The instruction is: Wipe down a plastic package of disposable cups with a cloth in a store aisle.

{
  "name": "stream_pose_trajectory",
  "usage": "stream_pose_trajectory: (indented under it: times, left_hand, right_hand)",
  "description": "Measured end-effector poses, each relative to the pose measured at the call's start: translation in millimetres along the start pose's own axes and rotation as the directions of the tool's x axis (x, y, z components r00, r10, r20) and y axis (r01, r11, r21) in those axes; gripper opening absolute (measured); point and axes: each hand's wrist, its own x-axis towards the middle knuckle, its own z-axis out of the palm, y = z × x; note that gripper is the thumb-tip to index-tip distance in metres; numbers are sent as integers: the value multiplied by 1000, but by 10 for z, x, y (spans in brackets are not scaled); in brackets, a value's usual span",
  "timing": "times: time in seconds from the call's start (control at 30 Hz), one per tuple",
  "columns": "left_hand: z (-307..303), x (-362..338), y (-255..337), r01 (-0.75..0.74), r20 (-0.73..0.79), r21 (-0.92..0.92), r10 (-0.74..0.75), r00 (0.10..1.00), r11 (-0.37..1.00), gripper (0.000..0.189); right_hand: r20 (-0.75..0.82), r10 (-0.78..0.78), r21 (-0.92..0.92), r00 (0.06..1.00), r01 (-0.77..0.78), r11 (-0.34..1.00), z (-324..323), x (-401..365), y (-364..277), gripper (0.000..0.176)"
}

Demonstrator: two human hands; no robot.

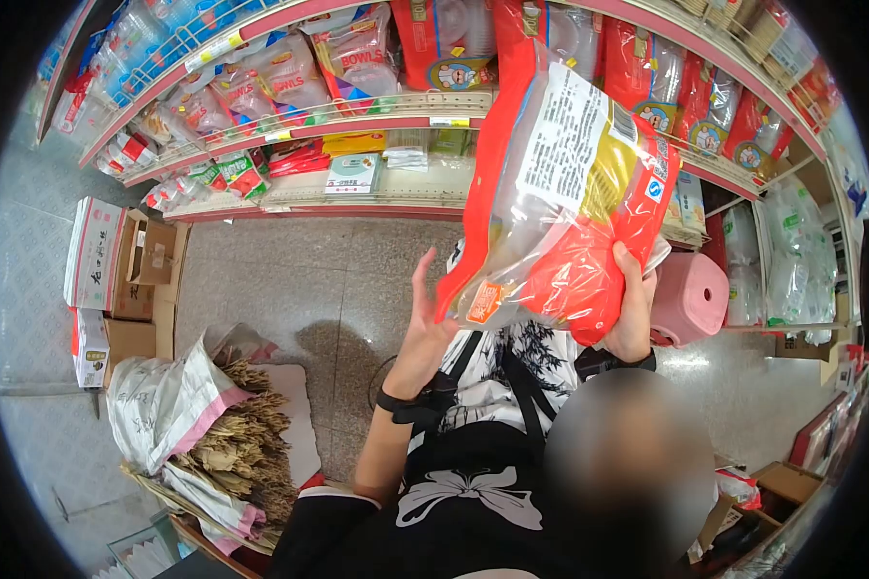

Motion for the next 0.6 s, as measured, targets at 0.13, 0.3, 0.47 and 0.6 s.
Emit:
stream_pose_trajectory:
  times: [0.13, 0.3, 0.47, 0.6]
  left_hand:
    - [181, 109, -3, -99, 56, -152, 109, 992, 983, 103]
    - [87, 195, 97, 10, 77, -304, 14, 997, 953, 96]
    - [-139, 279, 338, 55, 373, -66, -26, 928, 996, 96]
    - [-60, 395, 344, 67, 263, 52, -78, 962, 996, 107]
  right_hand:
    - [-15, 36, 4, 999, -36, 999, 75, -12, 40, 37]
    - [-49, -72, -99, 996, 67, 993, 92, 71, 71, 40]
    - [32, -38, -161, 999, 43, 986, 154, 68, -169, 48]
    - [107, -42, -215, 993, 65, 974, 251, 74, -205, 49]
